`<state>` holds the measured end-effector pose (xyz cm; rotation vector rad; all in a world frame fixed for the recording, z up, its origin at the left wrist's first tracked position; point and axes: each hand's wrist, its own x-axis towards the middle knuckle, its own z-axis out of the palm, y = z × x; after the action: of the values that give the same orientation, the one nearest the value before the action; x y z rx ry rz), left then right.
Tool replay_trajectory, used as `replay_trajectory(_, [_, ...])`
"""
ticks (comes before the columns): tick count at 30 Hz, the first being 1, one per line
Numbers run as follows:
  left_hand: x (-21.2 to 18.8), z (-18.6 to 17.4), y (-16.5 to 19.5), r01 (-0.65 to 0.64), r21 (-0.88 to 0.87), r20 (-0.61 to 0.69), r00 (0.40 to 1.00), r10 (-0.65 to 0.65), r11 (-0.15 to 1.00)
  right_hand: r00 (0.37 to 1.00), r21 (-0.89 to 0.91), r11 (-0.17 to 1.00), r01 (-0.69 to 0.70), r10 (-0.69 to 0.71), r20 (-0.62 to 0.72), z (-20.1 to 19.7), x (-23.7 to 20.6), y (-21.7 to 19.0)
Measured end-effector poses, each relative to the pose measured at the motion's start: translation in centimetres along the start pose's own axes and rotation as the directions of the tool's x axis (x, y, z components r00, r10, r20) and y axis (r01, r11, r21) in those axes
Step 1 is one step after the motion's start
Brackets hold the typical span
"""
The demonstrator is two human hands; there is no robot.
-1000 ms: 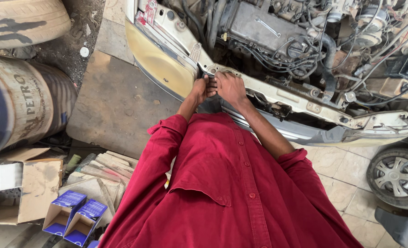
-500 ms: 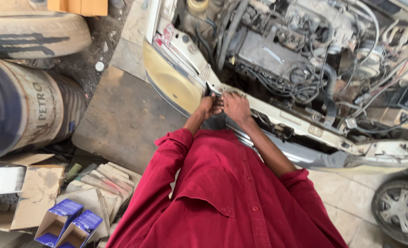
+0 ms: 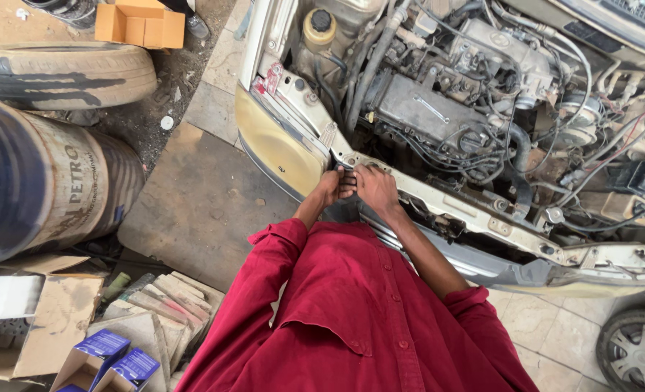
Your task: The person works on the engine of a car with the hood open, using a wrench to tighten bolts on the engine block. They then move to the front bumper area to adjust and secure components using the wrench and their hands.
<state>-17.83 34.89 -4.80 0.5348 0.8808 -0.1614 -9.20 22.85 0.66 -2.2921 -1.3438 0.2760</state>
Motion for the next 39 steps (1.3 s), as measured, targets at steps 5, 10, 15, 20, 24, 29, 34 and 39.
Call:
replay_trajectory(5, [-0.04, -0.1, 0.08, 0.01, 0.008, -0.009, 1.0, -0.009, 1.0, 1.0, -0.013, 1.0, 0.003, -0.003, -0.01, 0.05, -0.18, 0.2])
replay_trajectory(10, [0.11, -0.25, -0.03, -0.005, 0.016, 0.01, 1.0, 0.005, 1.0, 1.0, 0.01, 1.0, -0.004, 0.004, 0.003, 0.12, -0.37, 0.55])
replay_trajectory(15, [0.22, -0.39, -0.02, 0.007, 0.01, 0.004, 1.0, -0.007, 1.0, 1.0, 0.002, 1.0, 0.013, -0.013, 0.0, 0.23, -0.31, 0.55])
replay_trajectory(20, [0.21, -0.45, 0.0, -0.011, 0.01, 0.005, 1.0, 0.011, 1.0, 1.0, 0.006, 1.0, -0.007, 0.007, 0.001, 0.24, -0.34, 0.51])
replay_trajectory(24, [0.17, -0.49, -0.02, -0.012, 0.01, -0.009, 1.0, 0.012, 1.0, 1.0, 0.026, 1.0, -0.015, 0.015, -0.002, 0.33, -0.57, 0.64])
replay_trajectory(29, [0.09, -0.48, 0.09, -0.013, 0.004, -0.037, 0.999, 0.013, 1.0, 0.999, 0.022, 0.999, -0.03, 0.03, 0.013, 0.49, -0.83, 0.8])
replay_trajectory(34, [0.01, -0.37, 0.25, -0.011, 0.003, -0.051, 0.999, 0.011, 1.0, 0.996, 0.014, 0.997, -0.082, 0.081, 0.041, 0.48, -0.88, 0.79])
replay_trajectory(39, [-0.02, -0.4, 0.24, -0.011, 0.017, -0.042, 0.999, 0.012, 1.0, 0.997, 0.015, 0.997, -0.078, 0.078, 0.028, 0.4, -0.85, 0.64])
